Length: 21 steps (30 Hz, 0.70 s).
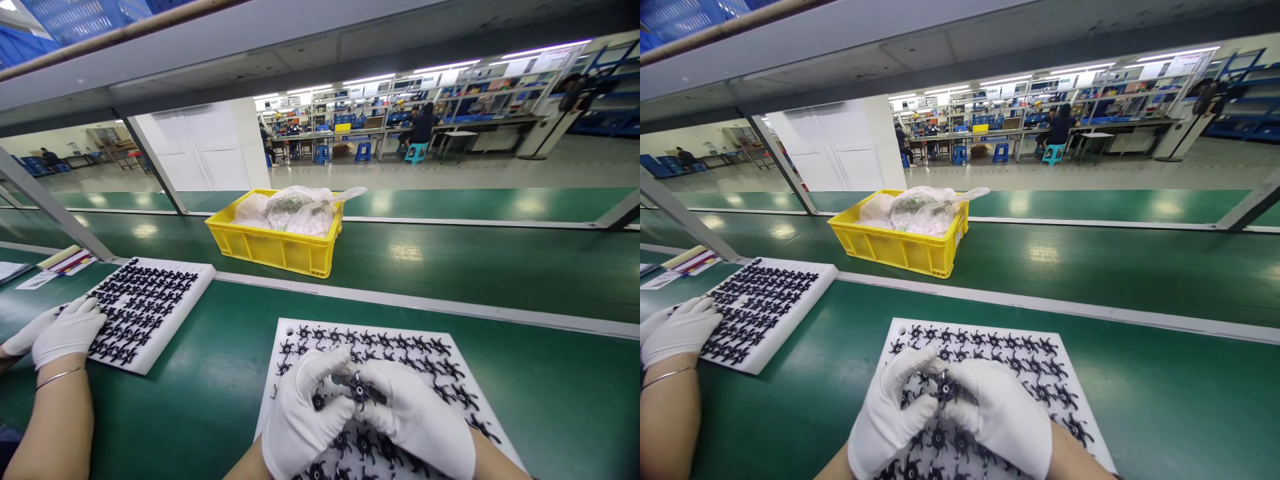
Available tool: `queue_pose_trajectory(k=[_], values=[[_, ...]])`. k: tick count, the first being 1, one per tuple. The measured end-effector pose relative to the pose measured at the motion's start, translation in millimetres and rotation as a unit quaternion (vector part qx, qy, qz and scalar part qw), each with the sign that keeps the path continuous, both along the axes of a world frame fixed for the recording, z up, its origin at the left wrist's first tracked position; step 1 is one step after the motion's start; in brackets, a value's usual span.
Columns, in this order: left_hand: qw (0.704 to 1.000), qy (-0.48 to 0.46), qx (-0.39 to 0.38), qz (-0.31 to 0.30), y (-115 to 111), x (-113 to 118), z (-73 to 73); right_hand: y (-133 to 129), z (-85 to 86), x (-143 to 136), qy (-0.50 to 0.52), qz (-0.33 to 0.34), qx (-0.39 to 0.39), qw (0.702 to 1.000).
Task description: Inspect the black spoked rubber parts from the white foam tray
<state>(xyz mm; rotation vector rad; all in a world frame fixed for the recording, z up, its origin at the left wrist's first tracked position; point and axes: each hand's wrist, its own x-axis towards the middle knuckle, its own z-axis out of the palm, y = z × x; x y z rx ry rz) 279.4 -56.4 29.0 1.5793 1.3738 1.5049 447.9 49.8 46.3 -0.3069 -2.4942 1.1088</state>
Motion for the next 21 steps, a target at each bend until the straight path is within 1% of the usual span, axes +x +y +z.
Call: queue_pose_trajectory(k=[4,10,13,21], values=[[1.000,-0.013,-0.001,-0.014,0.2,0.1,0.3,-0.3,-0.5,0.5,0.001,0.002,0.000,1.000],[0.997,-0.033,0.005,-0.072,0.6,0.0,1.8,0.1,-3.0,1.5,-0.022,0.004,0.009,1.000],[0.997,-0.033,0.011,-0.073,0.4,-0.5,0.4,0.5,-3.6,2.2,-0.029,0.013,0.013,0.999],[0.997,-0.024,0.015,-0.067,0.1,-1.4,-2.7,-0.4,-2.5,2.4,-0.035,0.012,0.034,0.999]])
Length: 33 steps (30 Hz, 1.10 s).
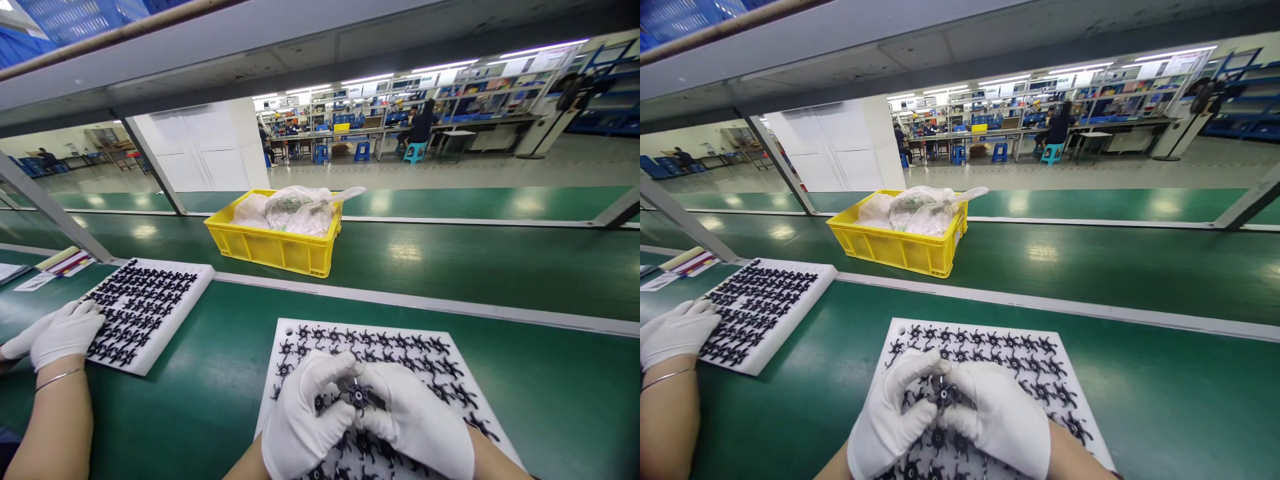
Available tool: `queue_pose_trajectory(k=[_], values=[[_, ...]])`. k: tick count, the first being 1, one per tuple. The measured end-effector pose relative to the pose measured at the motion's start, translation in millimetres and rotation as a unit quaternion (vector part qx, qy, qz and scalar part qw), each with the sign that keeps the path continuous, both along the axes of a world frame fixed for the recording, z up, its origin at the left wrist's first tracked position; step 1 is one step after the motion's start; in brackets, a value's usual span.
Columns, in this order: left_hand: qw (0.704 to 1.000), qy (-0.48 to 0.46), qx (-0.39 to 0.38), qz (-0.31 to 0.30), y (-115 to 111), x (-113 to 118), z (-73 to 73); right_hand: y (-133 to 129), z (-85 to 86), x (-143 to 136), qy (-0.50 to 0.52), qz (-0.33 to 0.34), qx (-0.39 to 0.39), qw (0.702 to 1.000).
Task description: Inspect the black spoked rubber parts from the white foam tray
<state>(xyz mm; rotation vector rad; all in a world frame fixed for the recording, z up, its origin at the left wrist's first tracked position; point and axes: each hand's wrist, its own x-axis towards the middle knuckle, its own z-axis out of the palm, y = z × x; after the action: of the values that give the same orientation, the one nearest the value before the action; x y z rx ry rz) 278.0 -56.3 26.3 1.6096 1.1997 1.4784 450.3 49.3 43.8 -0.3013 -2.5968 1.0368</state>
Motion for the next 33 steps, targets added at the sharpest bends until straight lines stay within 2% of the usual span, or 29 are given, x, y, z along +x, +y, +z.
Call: queue_pose_trajectory(k=[7,14,27,33], values=[[1.000,0.007,-0.006,0.013,-1.6,0.4,3.7,-0.2,2.4,0.7,-0.013,0.002,0.001,1.000],[1.000,0.018,0.006,0.023,-1.2,0.9,4.9,-1.4,8.5,-3.2,0.011,0.024,-0.059,0.998],[0.998,0.035,0.018,0.045,-0.2,-0.4,0.7,-2.8,10.0,-1.5,0.003,0.012,-0.048,0.999],[0.998,0.030,0.008,0.051,-0.2,0.8,0.3,-1.5,4.1,-0.9,-0.003,0.007,-0.039,0.999]])
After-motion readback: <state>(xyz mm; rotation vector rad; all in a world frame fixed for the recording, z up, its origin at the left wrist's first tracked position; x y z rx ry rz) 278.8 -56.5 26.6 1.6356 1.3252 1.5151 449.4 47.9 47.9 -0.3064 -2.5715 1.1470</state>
